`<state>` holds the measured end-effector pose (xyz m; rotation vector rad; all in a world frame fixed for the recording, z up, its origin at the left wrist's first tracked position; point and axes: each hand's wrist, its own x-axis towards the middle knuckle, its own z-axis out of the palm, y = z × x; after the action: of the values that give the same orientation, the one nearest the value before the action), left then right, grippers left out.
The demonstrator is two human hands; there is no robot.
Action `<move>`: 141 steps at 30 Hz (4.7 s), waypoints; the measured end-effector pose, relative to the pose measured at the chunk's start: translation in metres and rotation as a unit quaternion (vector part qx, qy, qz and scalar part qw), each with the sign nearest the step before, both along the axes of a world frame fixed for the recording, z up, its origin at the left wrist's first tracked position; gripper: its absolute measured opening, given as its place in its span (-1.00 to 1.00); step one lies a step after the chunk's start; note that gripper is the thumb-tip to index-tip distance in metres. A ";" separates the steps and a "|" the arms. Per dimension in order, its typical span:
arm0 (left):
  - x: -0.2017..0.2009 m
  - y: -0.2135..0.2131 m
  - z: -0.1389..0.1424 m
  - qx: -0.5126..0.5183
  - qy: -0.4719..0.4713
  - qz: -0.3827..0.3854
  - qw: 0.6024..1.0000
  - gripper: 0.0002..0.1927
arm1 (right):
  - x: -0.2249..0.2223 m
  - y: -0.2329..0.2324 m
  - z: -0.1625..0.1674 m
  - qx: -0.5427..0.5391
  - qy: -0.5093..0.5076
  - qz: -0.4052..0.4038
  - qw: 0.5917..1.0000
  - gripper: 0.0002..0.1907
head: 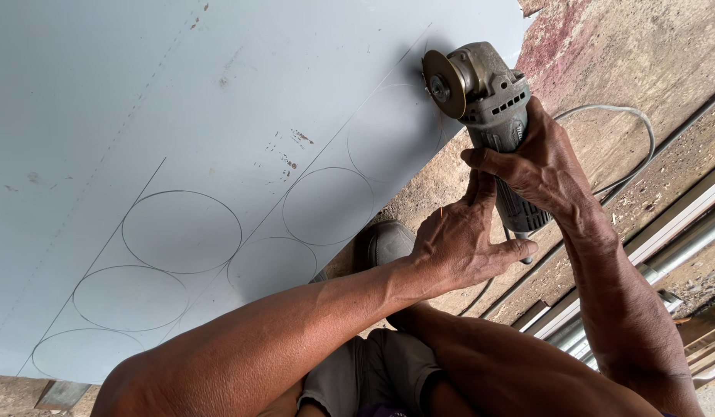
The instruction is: The person uses an angle grinder to cut circular shapes from a large metal sheet. They follow pre-drawn circular outlines, cutting along the lines and removing the cut-out pieces as they finish each circle.
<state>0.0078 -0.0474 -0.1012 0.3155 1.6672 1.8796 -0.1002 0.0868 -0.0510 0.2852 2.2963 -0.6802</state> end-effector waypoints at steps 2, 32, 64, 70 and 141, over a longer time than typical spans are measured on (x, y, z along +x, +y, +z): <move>0.008 0.007 -0.007 -0.011 0.056 0.042 0.997 0.30 | 0.002 -0.001 -0.001 0.014 0.022 0.060 0.998 -0.15; -0.045 -0.039 0.053 -0.072 0.079 -0.104 0.989 0.13 | 0.023 0.008 0.023 -0.083 0.050 -0.233 0.968 0.00; -0.031 -0.063 0.036 -0.072 0.086 -0.074 0.991 -0.06 | 0.034 -0.058 0.036 -0.048 0.079 -0.302 0.949 -0.17; -0.019 -0.080 0.021 -0.128 -0.051 -0.134 0.981 0.04 | 0.054 -0.068 -0.015 -0.018 0.074 -0.280 0.957 -0.02; -0.031 -0.091 0.026 -0.063 -0.022 -0.048 0.997 -0.01 | 0.043 -0.095 0.013 -0.078 0.056 -0.370 0.924 -0.12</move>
<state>-0.0227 -0.1388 -0.0753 0.2946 1.7006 1.6919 -0.0569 -0.0078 -0.0376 1.0901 2.1914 -1.2671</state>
